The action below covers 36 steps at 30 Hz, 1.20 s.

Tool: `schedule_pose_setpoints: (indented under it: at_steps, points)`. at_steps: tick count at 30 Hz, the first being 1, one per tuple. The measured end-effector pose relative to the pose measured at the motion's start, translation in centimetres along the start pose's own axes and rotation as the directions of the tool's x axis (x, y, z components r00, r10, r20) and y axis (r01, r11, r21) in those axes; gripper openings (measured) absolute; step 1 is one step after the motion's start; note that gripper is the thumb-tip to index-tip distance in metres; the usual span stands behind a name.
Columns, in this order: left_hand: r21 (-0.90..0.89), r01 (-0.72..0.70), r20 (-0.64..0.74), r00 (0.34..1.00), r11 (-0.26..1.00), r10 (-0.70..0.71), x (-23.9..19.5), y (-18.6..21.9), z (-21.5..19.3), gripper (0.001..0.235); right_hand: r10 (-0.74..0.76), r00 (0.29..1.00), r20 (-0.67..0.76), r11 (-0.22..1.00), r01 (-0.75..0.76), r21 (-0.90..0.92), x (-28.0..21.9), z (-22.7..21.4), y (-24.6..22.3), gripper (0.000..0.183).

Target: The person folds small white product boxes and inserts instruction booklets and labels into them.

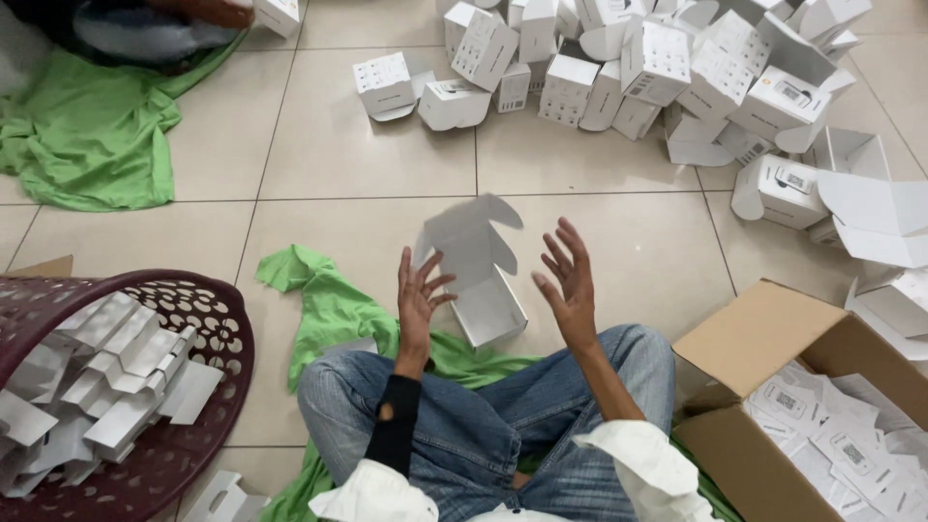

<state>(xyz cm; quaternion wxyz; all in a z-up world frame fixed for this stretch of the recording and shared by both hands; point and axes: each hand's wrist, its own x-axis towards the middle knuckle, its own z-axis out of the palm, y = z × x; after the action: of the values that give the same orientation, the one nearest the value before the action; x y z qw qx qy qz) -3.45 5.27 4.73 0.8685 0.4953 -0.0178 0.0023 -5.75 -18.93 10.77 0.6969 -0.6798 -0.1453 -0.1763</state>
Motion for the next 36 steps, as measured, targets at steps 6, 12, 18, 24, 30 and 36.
schedule_pose_setpoints:
  at_steps: [6,12,18,24,30,36]
  points:
    - [0.472,-0.139,-0.320,0.893,0.871,0.316,-0.5,-2.9,-1.0,0.087,0.434,0.889,0.146,0.805,-0.310,-0.506,-2.4,-0.3,9.7,0.060]
    - [0.549,0.250,-0.209,0.965,0.797,-0.158,-3.0,-17.5,-7.2,0.070,0.470,0.869,0.151,0.754,-0.307,-0.581,-10.1,-1.8,16.7,0.064]
    - [0.543,0.140,-0.001,0.986,0.828,-0.167,-1.8,-22.0,-8.0,0.060,0.547,0.813,0.198,0.773,-0.400,-0.493,-11.2,-5.3,7.6,0.064]
    - [0.852,-0.129,0.019,0.976,0.507,0.217,-4.7,-15.0,-1.1,0.075,0.332,0.937,0.111,0.786,-0.210,-0.581,-14.5,-14.7,-3.5,0.047]
    - [0.688,-0.307,0.272,0.949,0.657,0.158,-6.6,-11.1,19.0,0.078,0.163,0.921,-0.354,0.529,-0.385,-0.756,-22.4,-31.4,-9.5,0.042]
    - [0.449,-0.500,0.767,0.641,0.741,-0.032,-10.8,-17.3,36.8,0.052,0.249,0.713,-0.655,0.295,-0.700,-0.650,-31.5,-46.6,-7.5,0.043]
